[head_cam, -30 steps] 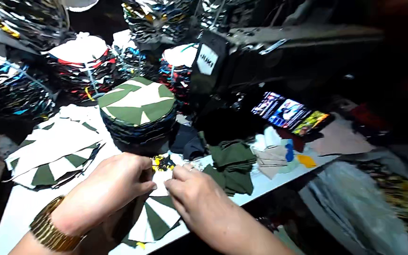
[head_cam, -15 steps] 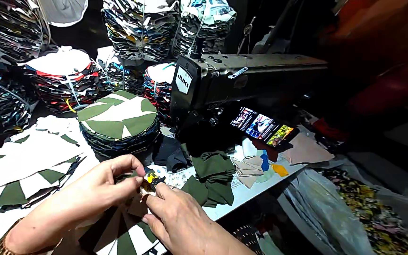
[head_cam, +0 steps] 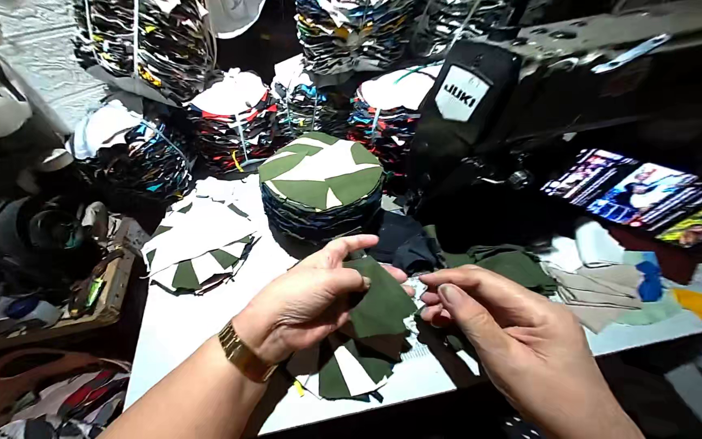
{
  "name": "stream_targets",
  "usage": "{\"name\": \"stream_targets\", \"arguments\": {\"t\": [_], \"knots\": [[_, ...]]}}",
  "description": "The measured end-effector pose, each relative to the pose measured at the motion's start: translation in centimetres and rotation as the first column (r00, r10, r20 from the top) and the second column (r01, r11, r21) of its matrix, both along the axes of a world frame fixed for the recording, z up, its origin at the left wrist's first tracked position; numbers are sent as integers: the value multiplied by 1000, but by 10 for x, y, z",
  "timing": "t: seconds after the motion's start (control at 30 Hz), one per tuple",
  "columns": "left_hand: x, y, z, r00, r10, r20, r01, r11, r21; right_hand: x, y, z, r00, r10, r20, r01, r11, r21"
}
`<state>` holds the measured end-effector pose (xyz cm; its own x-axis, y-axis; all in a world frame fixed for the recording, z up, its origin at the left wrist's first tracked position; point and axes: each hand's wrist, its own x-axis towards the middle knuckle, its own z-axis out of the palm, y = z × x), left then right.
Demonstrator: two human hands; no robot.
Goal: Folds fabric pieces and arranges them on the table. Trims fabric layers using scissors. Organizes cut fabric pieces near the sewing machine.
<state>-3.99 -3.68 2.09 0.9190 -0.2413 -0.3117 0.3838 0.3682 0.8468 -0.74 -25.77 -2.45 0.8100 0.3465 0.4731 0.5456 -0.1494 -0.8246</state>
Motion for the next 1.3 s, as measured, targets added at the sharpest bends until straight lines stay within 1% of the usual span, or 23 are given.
{"name": "stream_targets", "arguments": {"t": [0.07,0.1,0.13,0.2,0.23,0.27,0.3,0.33,0.43,0.53,0.7,0.8,0.9,1.0,1.07,1.1,1.17,1.23,1.3], "knots": [[-2,-6,1,1000,22,8,-23,1000,17,-6,6,-1,1000,-1,-23,2,1000,23],[-3,-8,1,999,32,20,-32,999,-9,-10,9,-3,998,-4,-57,5,1000,26],[-3,-10,0,998,42,38,-41,998,-44,-12,14,-5,994,-12,-104,15,999,29],[-4,-13,-2,995,68,67,-61,994,-96,-17,21,-6,967,-28,-253,44,997,57],[-4,-14,-2,994,79,77,-71,992,-101,-18,23,-6,943,-1,-334,37,994,99],[-4,-15,-2,993,85,87,-77,992,-97,-19,24,-6,914,50,-402,23,984,176],[-4,-16,-3,991,93,97,-84,992,-91,-19,24,-5,895,92,-436,20,969,246],[-4,-16,-4,989,103,107,-94,992,-86,-19,24,-5,895,102,-434,27,959,282],[-5,-17,-6,984,152,92,-144,985,-90,-12,18,-1,946,21,-324,72,960,270],[-5,-18,-4,983,179,43,-168,968,-185,-5,12,1,965,0,-262,75,958,277],[-5,-19,-5,980,200,-3,-194,947,-256,-1,10,-2,976,-41,-214,90,970,224],[-7,-18,-6,982,188,12,-180,956,-232,3,2,4,981,-27,-192,71,971,228],[-10,-13,-8,982,177,72,-161,967,-196,6,-5,13,987,5,-163,35,969,244],[-9,-14,-6,977,204,57,-187,957,-222,4,-2,17,990,15,-137,6,988,152],[-8,-17,-6,976,218,20,-207,949,-238,-2,5,13,986,-13,-166,25,997,73],[-8,-18,-6,976,219,5,-211,947,-241,-4,9,10,983,-23,-183,35,997,62],[-8,-17,-4,974,226,-28,-225,940,-255,-7,14,4,983,-23,-184,44,992,116],[-7,-17,-1,966,246,-73,-257,929,-265,-7,16,-1,989,-9,-146,40,977,211],[-2,-17,-3,962,254,-103,-273,911,-309,-4,14,-2,995,2,-103,25,967,254]]}}
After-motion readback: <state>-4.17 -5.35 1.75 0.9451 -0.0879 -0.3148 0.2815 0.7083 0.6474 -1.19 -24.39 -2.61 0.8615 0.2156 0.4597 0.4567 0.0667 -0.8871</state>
